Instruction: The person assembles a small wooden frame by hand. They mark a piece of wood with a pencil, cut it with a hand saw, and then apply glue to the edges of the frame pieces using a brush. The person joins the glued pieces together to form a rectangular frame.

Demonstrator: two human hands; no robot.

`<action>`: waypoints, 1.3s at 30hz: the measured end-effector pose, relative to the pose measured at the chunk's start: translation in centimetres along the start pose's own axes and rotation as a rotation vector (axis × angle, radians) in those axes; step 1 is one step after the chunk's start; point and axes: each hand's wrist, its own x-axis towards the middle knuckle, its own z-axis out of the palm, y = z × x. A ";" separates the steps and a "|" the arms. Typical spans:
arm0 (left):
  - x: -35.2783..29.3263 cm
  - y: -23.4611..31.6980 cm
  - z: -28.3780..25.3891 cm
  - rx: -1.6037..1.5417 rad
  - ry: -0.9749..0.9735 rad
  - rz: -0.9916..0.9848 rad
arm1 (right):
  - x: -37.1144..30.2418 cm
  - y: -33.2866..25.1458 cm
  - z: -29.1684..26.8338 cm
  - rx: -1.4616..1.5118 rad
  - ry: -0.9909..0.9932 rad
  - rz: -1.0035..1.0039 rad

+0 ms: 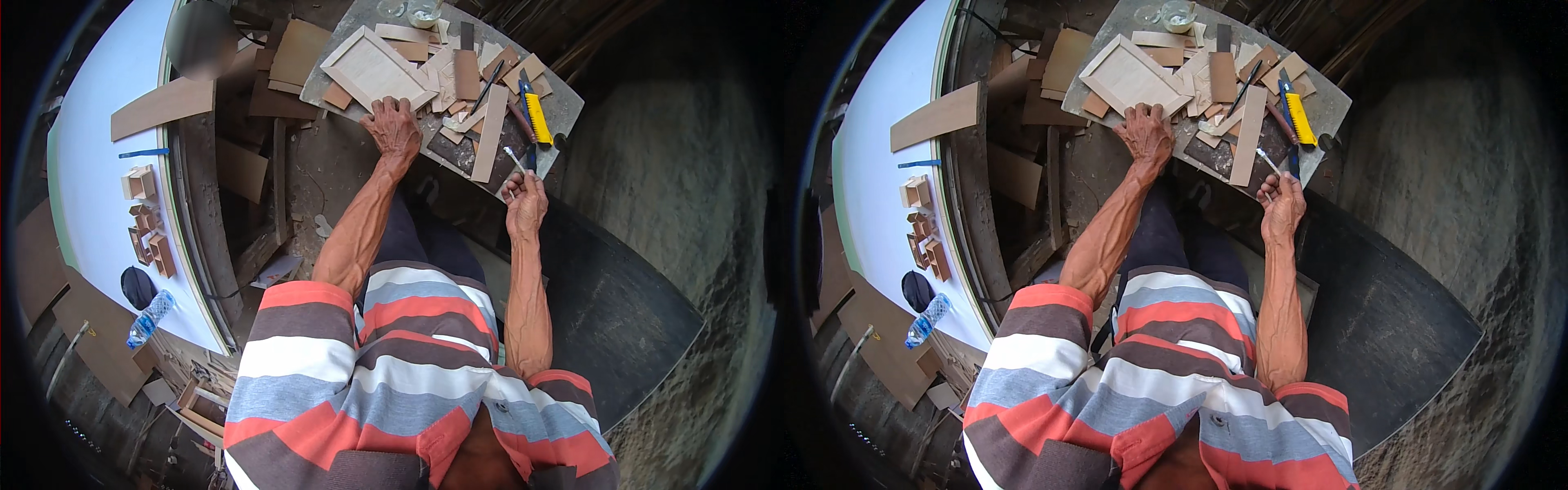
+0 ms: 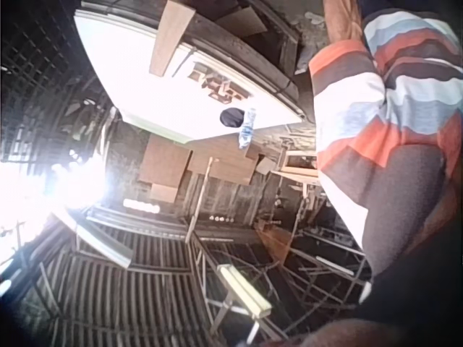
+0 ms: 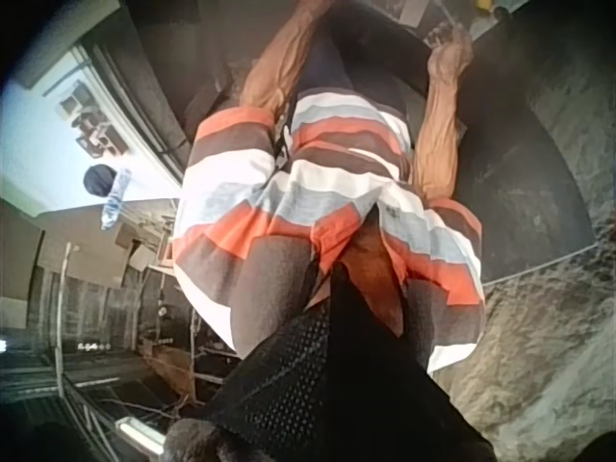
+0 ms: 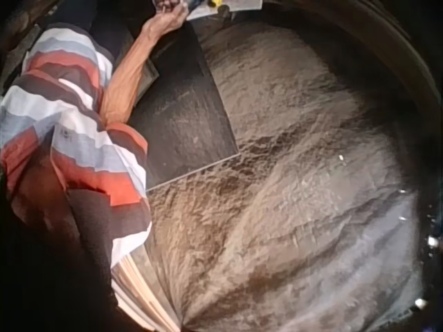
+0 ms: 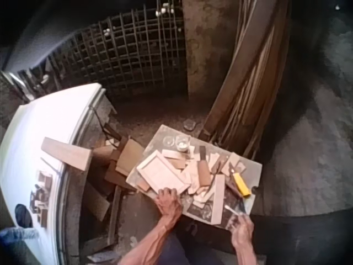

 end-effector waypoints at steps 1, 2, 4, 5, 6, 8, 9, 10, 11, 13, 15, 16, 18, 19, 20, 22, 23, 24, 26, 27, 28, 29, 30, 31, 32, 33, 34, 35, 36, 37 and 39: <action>0.0 0.0 0.0 -0.010 0.017 0.000 | 0.0 0.0 0.0 -0.004 -0.005 0.004; -0.1 0.1 -0.1 -0.020 0.035 -0.001 | 0.0 -0.1 0.0 -0.007 -0.006 0.006; -0.2 0.3 -0.2 -0.044 0.027 -0.018 | 0.0 -0.2 0.1 -0.015 -0.008 0.011; -0.1 0.3 -0.3 -0.055 0.023 -0.027 | 0.0 -0.2 0.1 -0.018 -0.006 0.013; -0.1 0.4 -0.3 -0.058 0.024 -0.032 | 0.1 -0.3 0.1 -0.022 -0.004 0.015; -0.1 0.6 -0.3 -0.065 0.025 -0.041 | 0.2 -0.3 0.1 -0.026 -0.001 0.014; -0.1 0.5 -0.2 -0.067 0.011 -0.041 | 0.4 -0.3 0.0 -0.027 -0.001 0.010; -0.1 0.4 0.0 -0.070 -0.002 -0.040 | 0.5 -0.3 0.0 -0.028 -0.001 0.006; -0.1 0.5 -0.2 -0.074 -0.017 -0.040 | 0.5 -0.3 -0.1 -0.031 -0.005 0.011; -0.2 1.0 -0.6 -0.104 0.035 -0.047 | 0.5 -0.4 -0.2 -0.039 -0.013 0.020; -0.7 0.9 -1.0 -0.162 0.072 -0.086 | 0.6 -0.4 -0.1 -0.048 -0.005 0.025; -1.0 0.8 -1.1 -0.210 0.085 -0.118 | 0.7 -0.4 -0.1 -0.052 0.000 0.027; -1.5 0.3 -0.9 -0.252 0.109 -0.138 | 0.7 -0.5 -0.1 -0.059 -0.005 0.027; -2.0 -0.3 -0.7 -0.245 0.120 -0.128 | 0.7 -0.5 -0.1 -0.063 -0.007 0.027; -2.3 -0.7 -0.7 -0.241 0.129 -0.118 | 0.7 -0.5 -0.2 -0.067 -0.011 0.025; -2.8 -1.4 -0.5 -0.263 0.118 -0.132 | 0.9 -0.5 -0.1 -0.074 -0.019 0.022; -3.0 -1.6 -0.4 -0.274 0.111 -0.139 | 1.0 -0.4 -0.2 -0.077 -0.018 0.023; -3.2 -1.9 -0.3 -0.274 0.118 -0.128 | 1.1 -0.4 -0.2 -0.081 -0.016 0.024; -3.3 -2.2 -0.1 -0.272 0.133 -0.106 | 1.2 -0.3 -0.3 -0.088 -0.019 0.026; -3.3 -2.2 0.0 -0.277 0.137 -0.101 | 1.2 -0.2 -0.3 -0.091 -0.023 0.027; -3.4 -2.2 0.1 -0.282 0.140 -0.096 | 1.3 -0.2 -0.4 -0.094 -0.027 0.028; -3.5 -2.2 0.2 -0.287 0.145 -0.090 | 1.3 -0.1 -0.4 -0.096 -0.028 0.029; -3.5 -2.3 0.4 -0.288 0.150 -0.087 | 1.3 -0.1 -0.4 -0.097 -0.029 0.029; -3.6 -2.4 0.6 -0.289 0.155 -0.084 | 1.3 -0.1 -0.4 -0.099 -0.030 0.030; -3.6 -2.4 0.7 -0.290 0.161 -0.079 | 1.3 -0.1 -0.4 -0.103 -0.029 0.030; -3.6 -2.4 0.7 -0.276 0.168 -0.077 | 1.3 -0.2 -0.4 -0.107 -0.028 0.030; -3.6 -2.4 0.8 -0.261 0.176 -0.076 | 1.3 -0.2 -0.4 -0.111 -0.028 0.030; -3.6 -2.2 0.6 -0.247 0.182 -0.073 | 1.4 -0.3 -0.4 -0.108 -0.029 0.030; -3.5 -2.0 0.5 -0.256 0.182 -0.089 | 1.5 -0.3 -0.5 -0.105 -0.030 0.030; -3.3 -1.8 0.3 -0.264 0.182 -0.106 | 1.5 -0.4 -0.5 -0.102 -0.031 0.030; -3.1 -1.5 -0.1 -0.287 0.185 -0.117 | 1.7 -0.4 -0.5 -0.096 -0.027 0.026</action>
